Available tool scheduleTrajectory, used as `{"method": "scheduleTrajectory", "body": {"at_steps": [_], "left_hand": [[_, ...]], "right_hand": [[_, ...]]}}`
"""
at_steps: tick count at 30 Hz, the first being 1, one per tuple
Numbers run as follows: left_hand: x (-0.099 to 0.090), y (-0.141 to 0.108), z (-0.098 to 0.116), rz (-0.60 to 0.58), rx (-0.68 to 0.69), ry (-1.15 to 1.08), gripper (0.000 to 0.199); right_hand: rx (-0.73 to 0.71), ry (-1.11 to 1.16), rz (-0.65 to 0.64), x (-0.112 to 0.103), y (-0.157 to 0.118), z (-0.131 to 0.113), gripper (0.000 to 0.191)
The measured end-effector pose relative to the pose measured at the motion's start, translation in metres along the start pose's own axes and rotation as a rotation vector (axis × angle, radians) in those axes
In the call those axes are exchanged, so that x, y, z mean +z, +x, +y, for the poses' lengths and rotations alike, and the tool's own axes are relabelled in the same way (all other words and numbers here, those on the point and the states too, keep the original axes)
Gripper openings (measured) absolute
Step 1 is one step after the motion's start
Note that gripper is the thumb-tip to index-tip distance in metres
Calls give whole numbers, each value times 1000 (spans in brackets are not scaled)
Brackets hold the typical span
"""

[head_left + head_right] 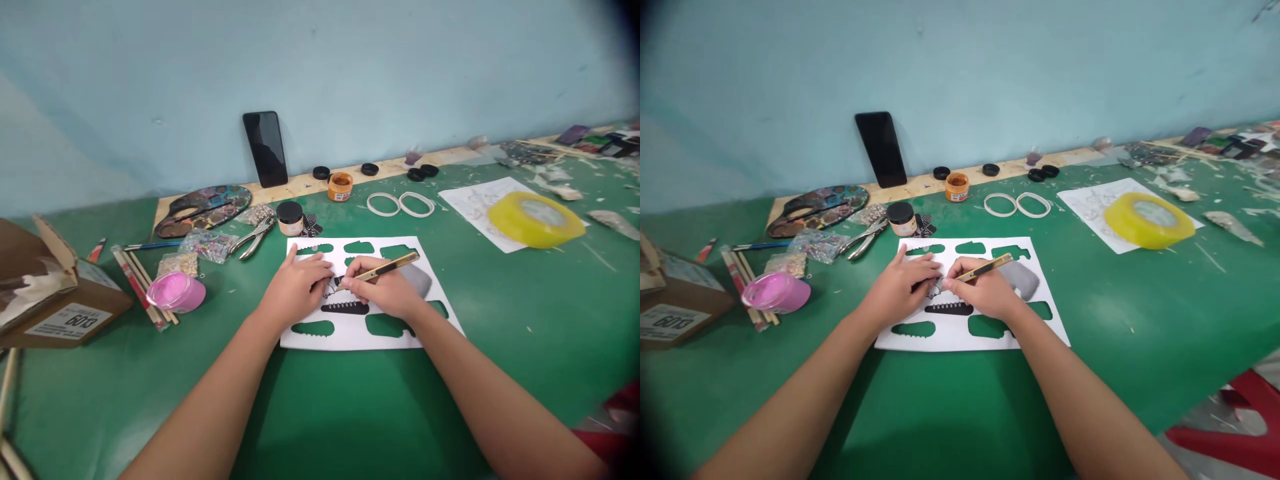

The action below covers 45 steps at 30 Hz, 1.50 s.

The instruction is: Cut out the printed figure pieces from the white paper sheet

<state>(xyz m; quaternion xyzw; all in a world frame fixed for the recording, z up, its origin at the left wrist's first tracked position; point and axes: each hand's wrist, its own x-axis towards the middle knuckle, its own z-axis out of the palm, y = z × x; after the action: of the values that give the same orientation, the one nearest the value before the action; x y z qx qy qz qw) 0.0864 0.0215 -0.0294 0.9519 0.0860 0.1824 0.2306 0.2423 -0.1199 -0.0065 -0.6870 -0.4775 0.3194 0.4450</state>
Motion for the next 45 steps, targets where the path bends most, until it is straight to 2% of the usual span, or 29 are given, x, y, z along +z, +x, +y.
{"method": "scheduleTrajectory", "body": {"at_steps": [4,9,12,18,23,31,45], "left_hand": [[-2,-1,4,-30,-10,117,28],[-3,-3,4,-21,-16,112,32],[-3,-3,5,-11,-42,122,29],[-2,-3,5,45,10,34,25],[2,-2,2,135,67,21,17],[4,-1,-1,214,122,-13,11],[5,0,-4,244,187,-12,15]], "right_hand": [[21,77,48,-2,1,4,18],[14,37,133,-1,0,2,16],[19,49,173,0,0,3,18],[64,143,123,-1,0,3,24],[53,180,74,-2,0,1,24],[53,198,72,-1,1,1,23],[37,141,62,-1,2,5,20]]}}
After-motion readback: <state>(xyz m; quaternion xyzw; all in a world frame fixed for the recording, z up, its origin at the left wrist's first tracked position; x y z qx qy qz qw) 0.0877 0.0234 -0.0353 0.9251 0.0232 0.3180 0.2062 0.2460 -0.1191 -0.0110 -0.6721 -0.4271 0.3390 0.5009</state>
